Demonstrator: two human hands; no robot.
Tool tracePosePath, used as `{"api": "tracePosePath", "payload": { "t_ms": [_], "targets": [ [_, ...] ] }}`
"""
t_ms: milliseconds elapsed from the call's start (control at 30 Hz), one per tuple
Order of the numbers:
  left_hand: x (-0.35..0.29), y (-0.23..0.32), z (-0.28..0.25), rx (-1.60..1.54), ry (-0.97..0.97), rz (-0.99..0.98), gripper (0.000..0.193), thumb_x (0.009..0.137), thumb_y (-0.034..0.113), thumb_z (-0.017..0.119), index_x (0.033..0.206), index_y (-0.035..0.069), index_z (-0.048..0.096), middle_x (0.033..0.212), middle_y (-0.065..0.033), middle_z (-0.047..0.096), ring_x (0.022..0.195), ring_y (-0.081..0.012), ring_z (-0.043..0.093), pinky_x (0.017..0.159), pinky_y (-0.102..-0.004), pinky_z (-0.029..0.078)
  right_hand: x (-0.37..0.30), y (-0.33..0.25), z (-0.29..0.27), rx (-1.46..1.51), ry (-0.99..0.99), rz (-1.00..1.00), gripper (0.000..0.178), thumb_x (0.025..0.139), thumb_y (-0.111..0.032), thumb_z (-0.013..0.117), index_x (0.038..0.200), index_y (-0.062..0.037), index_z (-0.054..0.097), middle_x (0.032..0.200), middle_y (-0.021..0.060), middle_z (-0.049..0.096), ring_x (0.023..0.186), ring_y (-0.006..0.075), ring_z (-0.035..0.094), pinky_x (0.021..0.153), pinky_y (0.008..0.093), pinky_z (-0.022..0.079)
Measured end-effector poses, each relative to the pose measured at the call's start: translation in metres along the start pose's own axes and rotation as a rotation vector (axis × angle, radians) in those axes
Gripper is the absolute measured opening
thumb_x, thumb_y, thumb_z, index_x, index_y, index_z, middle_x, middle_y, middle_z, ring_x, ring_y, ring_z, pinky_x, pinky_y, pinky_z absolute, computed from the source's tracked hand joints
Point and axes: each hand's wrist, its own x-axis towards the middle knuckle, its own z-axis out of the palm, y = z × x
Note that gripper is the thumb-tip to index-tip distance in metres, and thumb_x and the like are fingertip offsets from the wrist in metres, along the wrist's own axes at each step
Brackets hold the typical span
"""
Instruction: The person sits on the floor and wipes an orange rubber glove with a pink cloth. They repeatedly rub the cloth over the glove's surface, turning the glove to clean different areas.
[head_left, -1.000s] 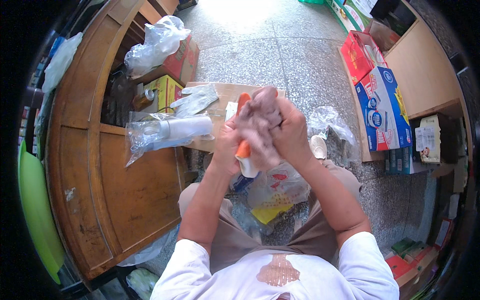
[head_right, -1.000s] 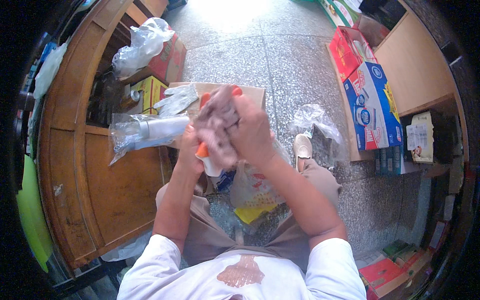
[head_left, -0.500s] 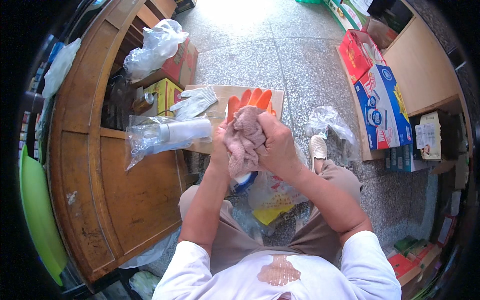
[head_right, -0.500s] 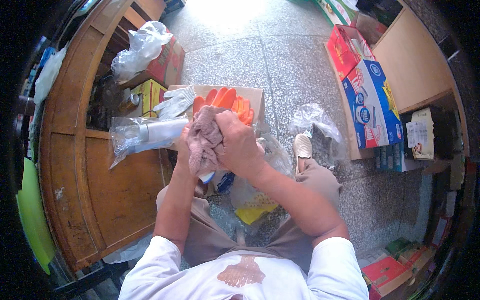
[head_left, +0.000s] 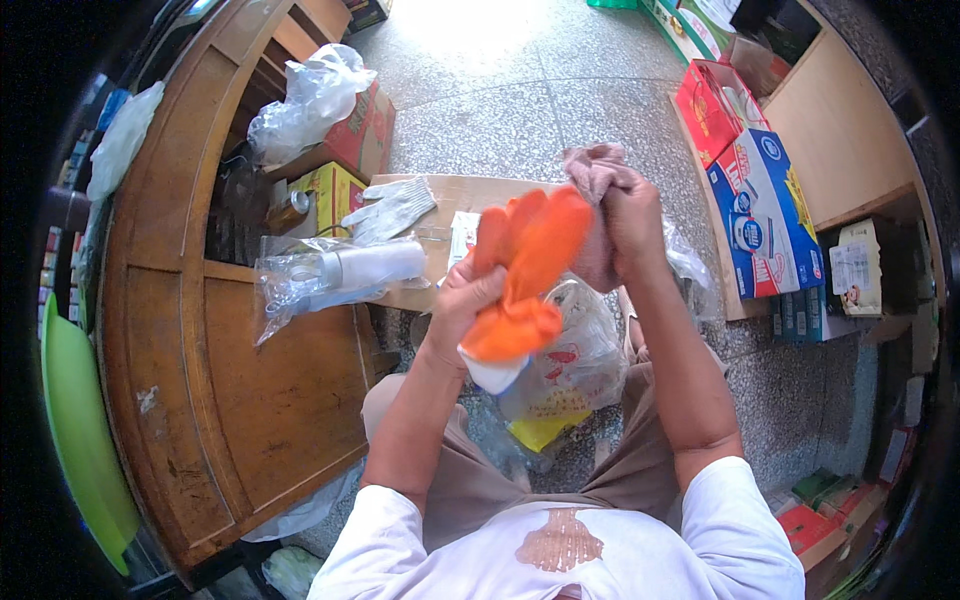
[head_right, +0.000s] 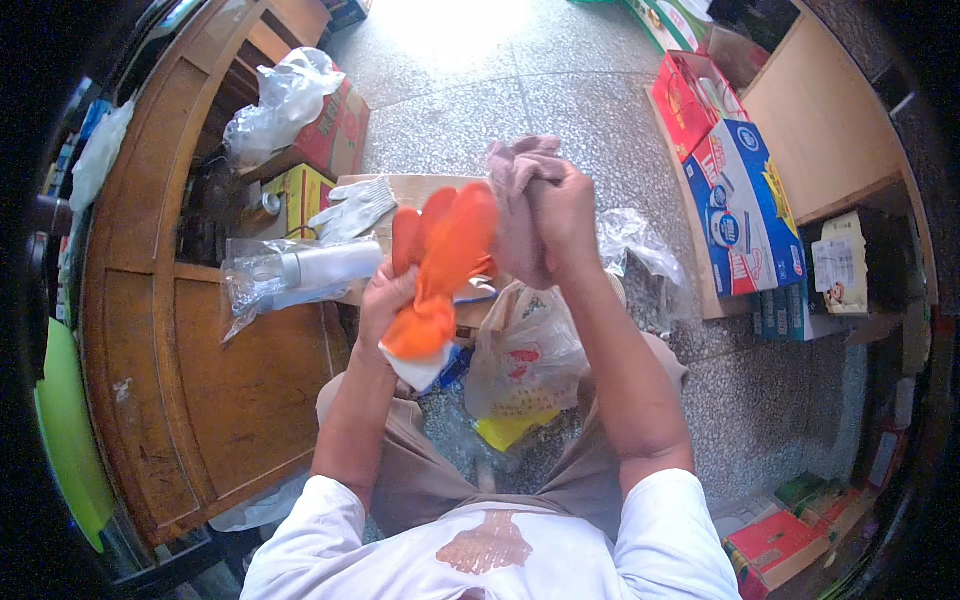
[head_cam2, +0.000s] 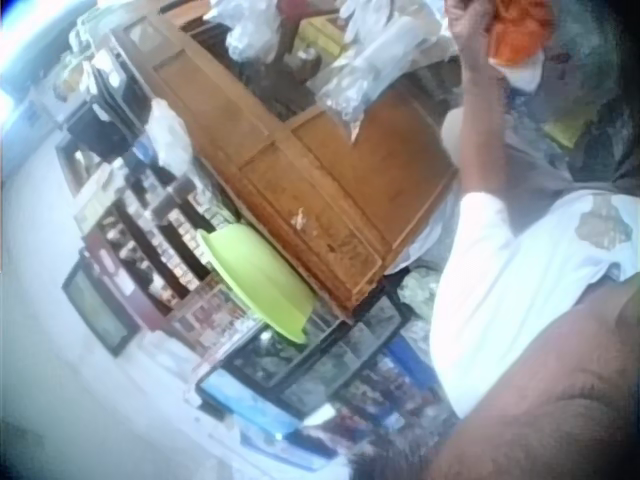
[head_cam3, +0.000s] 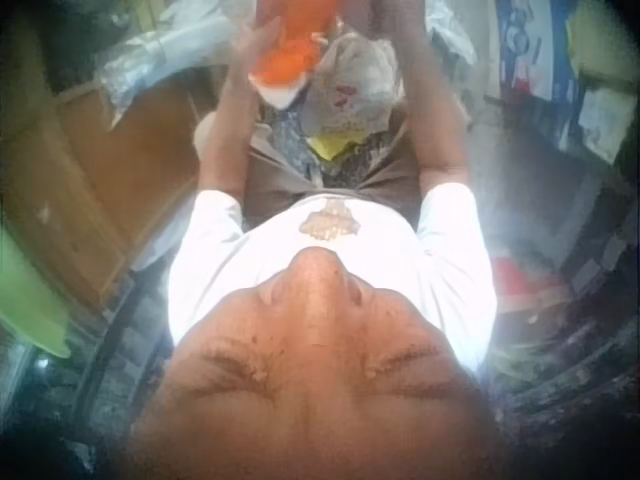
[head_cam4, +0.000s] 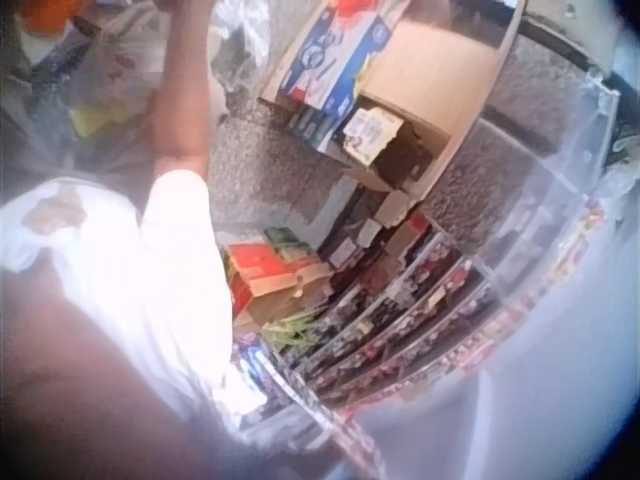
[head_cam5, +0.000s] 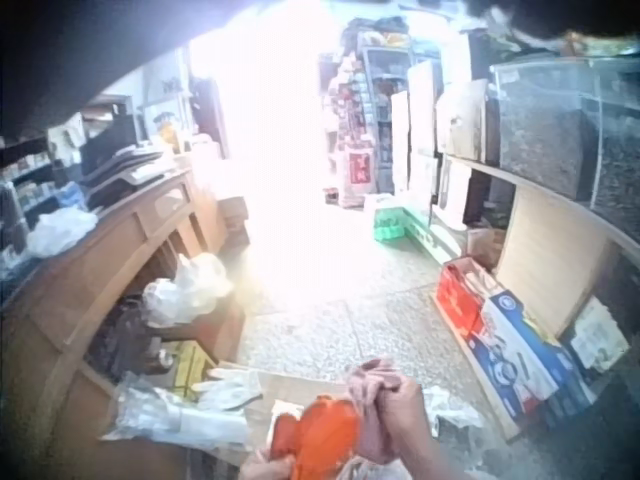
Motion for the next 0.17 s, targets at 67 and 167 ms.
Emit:
{"api": "tracePosePath", "payload": {
  "t_ms": [67, 167],
  "targets": [
    [0.007, 0.005, 0.000, -0.136, 0.028, 0.064, 0.039, 0.093, 0.011, 0.059, 0.129, -0.003, 0.050, 0.121, -0.0158, 0.062, 0.106, -0.0249, 0.064, 0.092, -0.0379, 0.054, 0.007, 0.007, -0.016, 0.284, -0.163, 0.028, 0.013, 0.089, -0.008, 0.055, 0.096, -0.0015, 0.063, 0.093, 0.0059, 0.066, 0.083, 0.0139, 0.064, 0.075, 0.0285, 0.054],
    [0.008, 0.007, -0.009, -0.157, 0.051, 0.090, 0.042, 0.095, 0.012, 0.057, 0.134, 0.000, 0.045, 0.126, -0.0169, 0.059, 0.110, -0.0276, 0.062, 0.095, -0.0410, 0.052, 0.011, 0.008, -0.029, 0.682, -0.456, 0.172, 0.029, 0.088, -0.017, 0.062, 0.113, -0.0018, 0.062, 0.103, 0.0115, 0.068, 0.088, 0.0237, 0.067, 0.087, 0.0359, 0.055]
  ]
}}
